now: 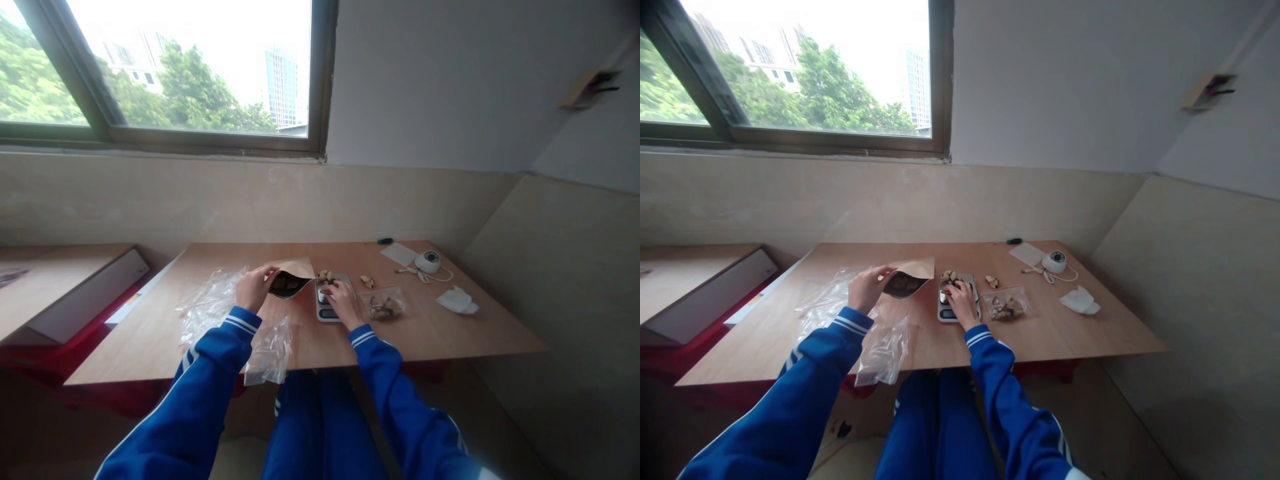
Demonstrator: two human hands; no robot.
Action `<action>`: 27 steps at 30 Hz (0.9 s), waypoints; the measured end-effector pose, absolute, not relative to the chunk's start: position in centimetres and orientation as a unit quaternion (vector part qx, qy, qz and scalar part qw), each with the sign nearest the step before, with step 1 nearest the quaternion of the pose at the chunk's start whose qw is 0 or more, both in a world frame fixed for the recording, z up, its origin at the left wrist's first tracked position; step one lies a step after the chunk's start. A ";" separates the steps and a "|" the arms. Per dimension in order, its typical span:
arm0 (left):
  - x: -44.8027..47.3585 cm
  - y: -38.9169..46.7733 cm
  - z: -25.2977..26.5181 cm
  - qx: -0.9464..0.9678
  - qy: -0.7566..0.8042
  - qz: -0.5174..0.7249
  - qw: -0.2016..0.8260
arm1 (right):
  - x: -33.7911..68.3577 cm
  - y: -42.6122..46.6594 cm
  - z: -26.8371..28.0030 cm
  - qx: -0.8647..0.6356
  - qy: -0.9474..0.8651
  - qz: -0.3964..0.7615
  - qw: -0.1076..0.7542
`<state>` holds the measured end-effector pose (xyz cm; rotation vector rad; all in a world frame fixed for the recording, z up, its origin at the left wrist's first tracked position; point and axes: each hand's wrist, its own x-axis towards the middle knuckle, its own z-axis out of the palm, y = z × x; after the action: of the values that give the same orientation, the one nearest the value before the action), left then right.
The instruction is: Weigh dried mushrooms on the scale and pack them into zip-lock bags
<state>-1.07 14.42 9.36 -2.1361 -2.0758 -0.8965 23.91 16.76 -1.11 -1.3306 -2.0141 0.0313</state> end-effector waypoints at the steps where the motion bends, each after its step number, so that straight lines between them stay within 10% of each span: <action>1: -1.2 14.4 9.4 -0.686 -0.669 -0.287 0.014 | 23.9 17.0 -1.3 -0.509 -0.791 0.003 0.339; 27: -2.8 10.2 0.8 -0.710 -0.629 -0.310 -0.072 | 31.1 8.0 -7.5 -0.595 -0.591 0.122 0.531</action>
<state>-2.80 10.16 0.82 -2.3377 -2.0704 -1.0197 31.11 7.96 -7.55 -1.4204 -1.4090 0.2904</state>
